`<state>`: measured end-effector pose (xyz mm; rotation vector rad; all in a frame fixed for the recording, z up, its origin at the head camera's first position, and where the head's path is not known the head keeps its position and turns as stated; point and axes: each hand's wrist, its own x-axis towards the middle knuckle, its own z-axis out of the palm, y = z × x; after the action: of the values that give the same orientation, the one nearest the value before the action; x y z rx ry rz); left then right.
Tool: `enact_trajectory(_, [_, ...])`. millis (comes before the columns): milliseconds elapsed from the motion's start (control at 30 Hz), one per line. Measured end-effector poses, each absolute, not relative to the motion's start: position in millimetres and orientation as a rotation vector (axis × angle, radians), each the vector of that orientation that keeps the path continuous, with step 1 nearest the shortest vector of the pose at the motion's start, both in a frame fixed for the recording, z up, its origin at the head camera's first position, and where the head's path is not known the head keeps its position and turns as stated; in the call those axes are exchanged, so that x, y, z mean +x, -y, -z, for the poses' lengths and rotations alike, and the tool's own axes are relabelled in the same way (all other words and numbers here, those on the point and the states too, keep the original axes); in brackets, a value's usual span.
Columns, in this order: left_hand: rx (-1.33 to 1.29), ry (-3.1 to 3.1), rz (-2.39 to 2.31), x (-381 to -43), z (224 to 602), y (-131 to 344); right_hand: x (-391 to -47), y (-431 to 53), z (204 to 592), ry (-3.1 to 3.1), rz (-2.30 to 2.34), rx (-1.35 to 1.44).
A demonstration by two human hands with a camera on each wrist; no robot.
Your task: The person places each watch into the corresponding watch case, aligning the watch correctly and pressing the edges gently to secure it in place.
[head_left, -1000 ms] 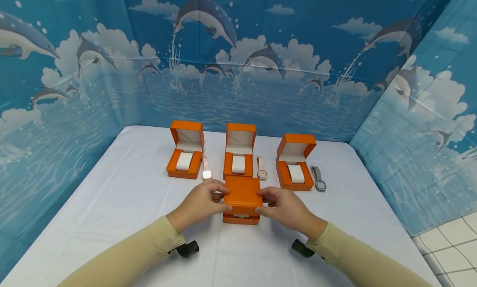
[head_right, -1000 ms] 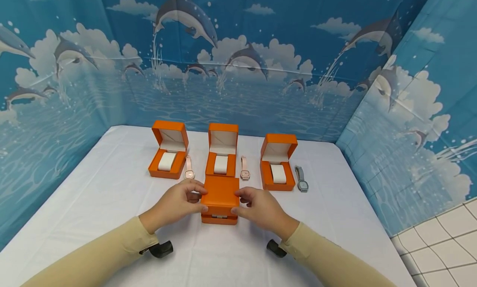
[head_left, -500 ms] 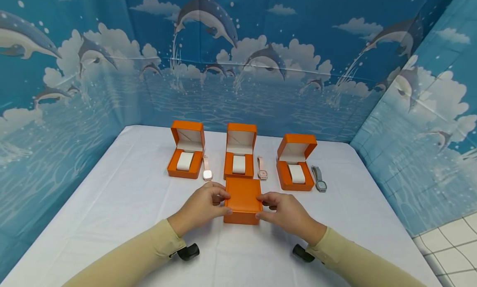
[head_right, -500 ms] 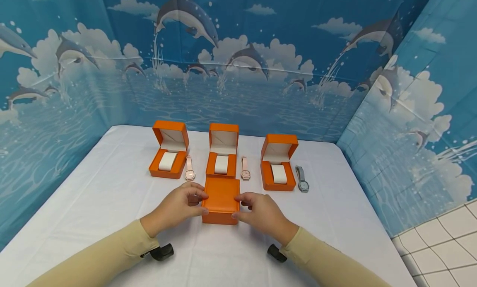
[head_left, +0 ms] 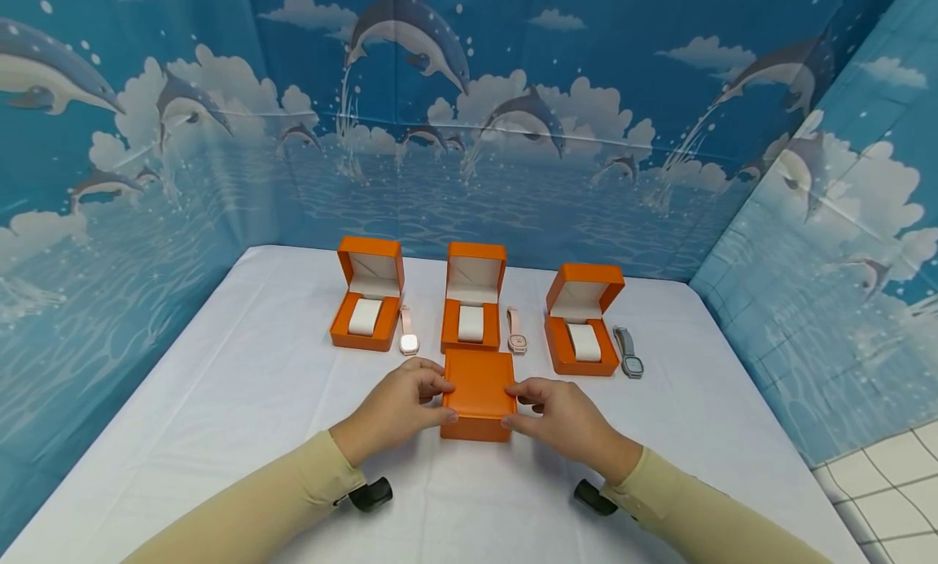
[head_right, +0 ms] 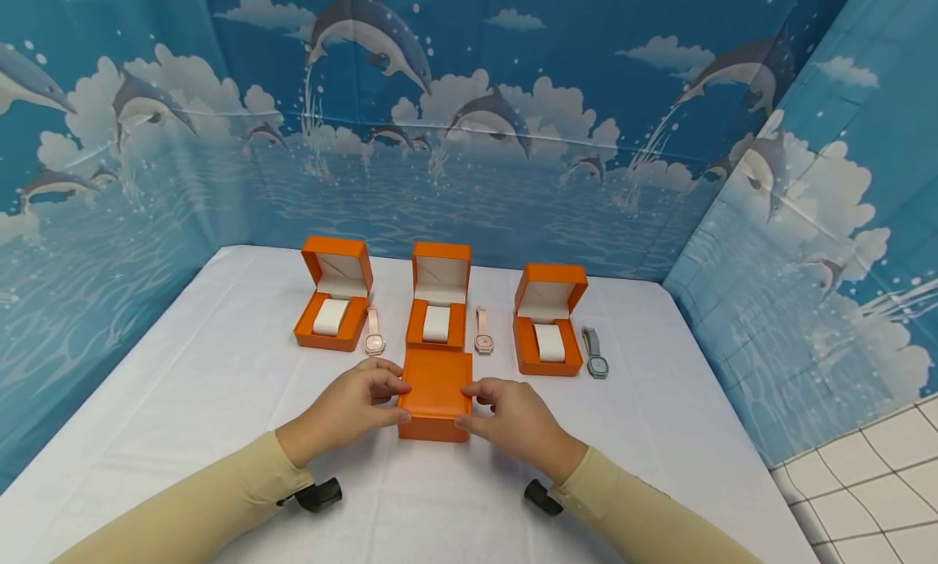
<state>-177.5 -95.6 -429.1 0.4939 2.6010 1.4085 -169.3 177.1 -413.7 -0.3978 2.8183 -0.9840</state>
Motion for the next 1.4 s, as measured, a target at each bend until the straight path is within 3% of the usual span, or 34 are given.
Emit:
enact_trajectory(400, [0.532, -2.618, -1.348, -179, 427, 98, -170, -176, 409, -2.852, 0.864, -0.406])
enact_trajectory(700, [0.639, -2.657, -1.234, -192, 411, 128, -179, -180, 392, -2.844, 0.778, -0.523])
enact_trajectory(1067, [0.331, -2.852, -1.089, -238, 378, 193, -214, -164, 359, -2.892, 0.863, -0.569])
enact_trajectory(1400, [0.116, -2.892, -0.896, -276, 382, 228, -261, -109, 329, -2.821, 1.031, -0.566])
